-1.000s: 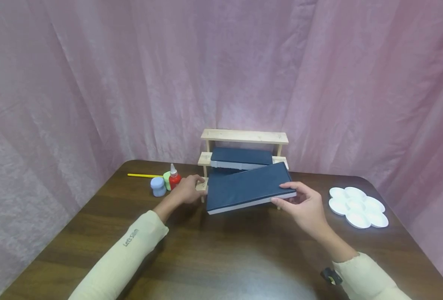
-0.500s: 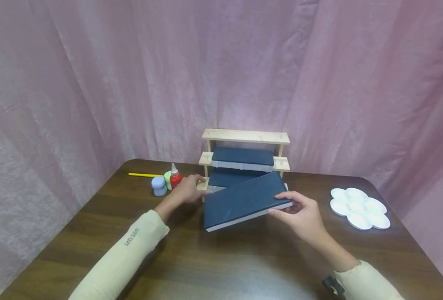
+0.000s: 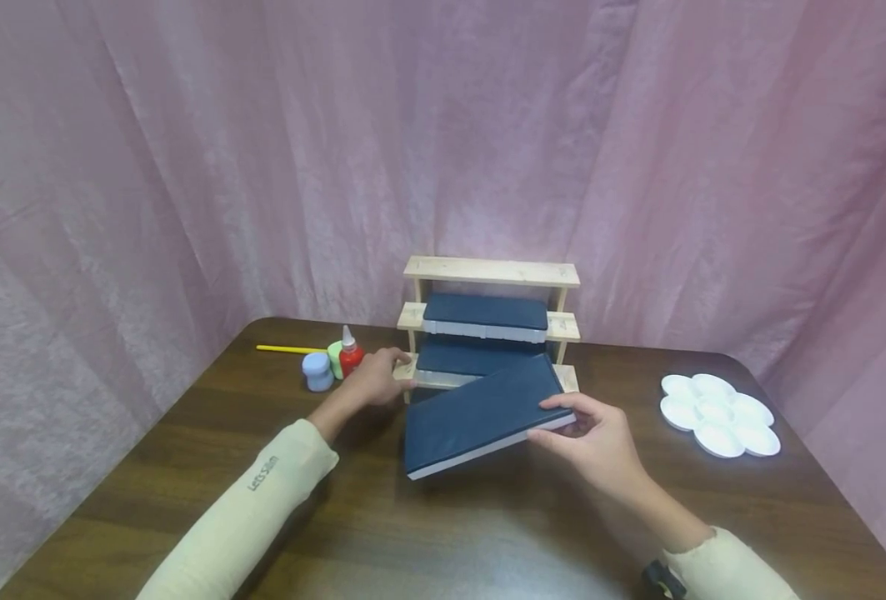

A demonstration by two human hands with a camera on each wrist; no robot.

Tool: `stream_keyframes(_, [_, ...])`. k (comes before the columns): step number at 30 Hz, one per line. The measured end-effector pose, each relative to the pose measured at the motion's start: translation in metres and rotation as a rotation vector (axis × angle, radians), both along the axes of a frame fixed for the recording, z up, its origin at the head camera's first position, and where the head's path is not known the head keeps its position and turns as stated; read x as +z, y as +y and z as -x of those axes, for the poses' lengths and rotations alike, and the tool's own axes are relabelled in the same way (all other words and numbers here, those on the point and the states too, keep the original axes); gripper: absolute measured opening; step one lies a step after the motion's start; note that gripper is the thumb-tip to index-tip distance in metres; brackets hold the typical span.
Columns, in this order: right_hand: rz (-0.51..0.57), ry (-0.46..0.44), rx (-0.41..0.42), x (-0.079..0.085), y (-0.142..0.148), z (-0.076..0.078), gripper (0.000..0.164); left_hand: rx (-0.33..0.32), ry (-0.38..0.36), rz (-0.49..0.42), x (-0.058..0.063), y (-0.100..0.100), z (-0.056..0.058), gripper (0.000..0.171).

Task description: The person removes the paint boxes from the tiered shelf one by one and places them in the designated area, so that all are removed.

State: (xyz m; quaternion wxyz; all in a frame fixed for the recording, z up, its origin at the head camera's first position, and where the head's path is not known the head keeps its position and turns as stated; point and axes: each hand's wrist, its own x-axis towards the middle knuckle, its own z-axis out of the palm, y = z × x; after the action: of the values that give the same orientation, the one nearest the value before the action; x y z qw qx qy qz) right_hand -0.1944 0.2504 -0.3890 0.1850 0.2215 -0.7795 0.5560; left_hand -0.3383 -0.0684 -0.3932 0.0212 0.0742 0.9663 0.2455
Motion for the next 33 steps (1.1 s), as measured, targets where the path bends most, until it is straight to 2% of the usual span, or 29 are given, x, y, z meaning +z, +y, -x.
stream_keyframes(7, [-0.011,-0.062,-0.023,-0.004,-0.005,0.0,0.039,0.0,0.001,-0.002,-0.001,-0.001,0.001,0.052])
stream_keyframes(19, [-0.042,-0.066,-0.058,-0.007,-0.012,0.0,0.04,-0.004,0.009,0.007,0.001,0.0,0.0,0.052])
stream_keyframes(33, [-0.041,-0.124,-0.117,-0.009,-0.022,-0.001,0.04,0.01,-0.01,0.01,-0.001,0.002,0.0,0.052])
